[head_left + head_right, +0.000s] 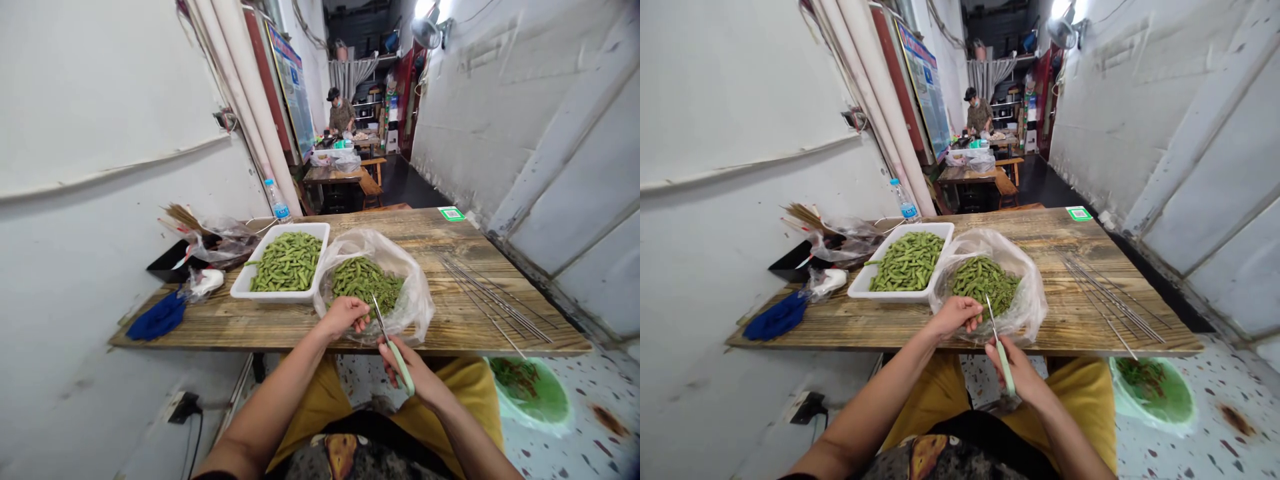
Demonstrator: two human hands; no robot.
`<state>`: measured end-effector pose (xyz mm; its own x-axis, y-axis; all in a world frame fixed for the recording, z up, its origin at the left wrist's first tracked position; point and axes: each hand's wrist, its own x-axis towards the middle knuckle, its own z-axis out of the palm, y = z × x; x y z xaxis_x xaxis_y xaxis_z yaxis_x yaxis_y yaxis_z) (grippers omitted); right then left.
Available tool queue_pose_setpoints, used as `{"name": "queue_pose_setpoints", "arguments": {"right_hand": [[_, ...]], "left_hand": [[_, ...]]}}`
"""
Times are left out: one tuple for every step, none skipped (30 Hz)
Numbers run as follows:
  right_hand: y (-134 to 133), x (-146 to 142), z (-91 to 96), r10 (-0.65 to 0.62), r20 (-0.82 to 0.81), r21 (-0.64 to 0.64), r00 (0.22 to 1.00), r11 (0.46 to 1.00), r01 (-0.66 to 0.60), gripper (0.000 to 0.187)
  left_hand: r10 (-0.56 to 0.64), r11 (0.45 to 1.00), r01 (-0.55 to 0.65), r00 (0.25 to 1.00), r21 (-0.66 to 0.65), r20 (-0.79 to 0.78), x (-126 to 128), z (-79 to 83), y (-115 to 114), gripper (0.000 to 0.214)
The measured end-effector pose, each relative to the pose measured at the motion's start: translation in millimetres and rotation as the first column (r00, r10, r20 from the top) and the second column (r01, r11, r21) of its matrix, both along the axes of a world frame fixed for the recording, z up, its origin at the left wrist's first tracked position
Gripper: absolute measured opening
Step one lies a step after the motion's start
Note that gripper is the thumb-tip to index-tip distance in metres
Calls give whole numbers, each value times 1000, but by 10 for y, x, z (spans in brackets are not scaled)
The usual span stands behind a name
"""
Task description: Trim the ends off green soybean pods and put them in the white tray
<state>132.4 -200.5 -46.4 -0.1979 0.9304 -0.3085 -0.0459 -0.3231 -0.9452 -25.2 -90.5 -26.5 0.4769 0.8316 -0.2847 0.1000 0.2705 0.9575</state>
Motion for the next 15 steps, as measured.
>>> {"name": "queue_pose_setpoints", "arguments": {"right_hand": [[2,2,0,3,7,8,1000,1000,-3,45],[3,1,-2,4,10,14,1000,1000,-4,45],[3,-1,-4,5,6,18,1000,1000,-5,45],[2,-6,-7,6,-6,16,1000,1000,-6,44],[-1,-12,-10,5,-22,11,1000,1000,-5,42],[-6,-19,-13,2,-41,5,999,1000,-2,40],[-12,-27,-16,-2,-60,-1,998,1000,2,38],[-18,-35,-19,-7,-76,-7,997,1000,7,37],[-23,-43,-23,-13,-89,-11,996,1000,12,35],[-25,-49,-27,-18,-97,-12,995,1000,17,34],[-24,-55,-32,-24,-105,-15,994,1000,23,34],[-20,-58,-37,-32,-110,-22,993,999,30,34],[-14,-59,-43,-42,-113,-30,993,999,39,35],[-6,-59,-48,-53,-114,-36,992,998,49,35],[2,-57,-52,-63,-114,-40,991,997,59,36]], "left_hand": [[-18,1000,18,1000,6,-16,4,20,-10,33],[-33,999,33,999,10,-27,11,35,-22,33],[-42,999,42,999,13,-32,20,45,-33,32],[-43,999,43,999,14,-34,30,49,-44,32],[-38,999,38,999,13,-34,40,49,-55,31],[-31,999,31,999,8,-33,51,44,-63,31],[-25,1000,25,999,2,-31,60,37,-70,31],[-23,1000,22,999,-5,-30,67,29,-75,30],[-22,1000,22,999,-11,-29,73,21,-78,29],[-24,1000,23,999,-15,-29,76,14,-79,29],[-27,999,26,999,-20,-28,77,9,-79,29],[-29,999,28,999,-23,-25,76,7,-77,29],[-29,999,29,999,-28,-18,75,6,-74,30],[-26,999,26,1000,-38,-3,74,6,-70,31],[-16,998,17,1000,-54,23,73,7,-65,32]]}}
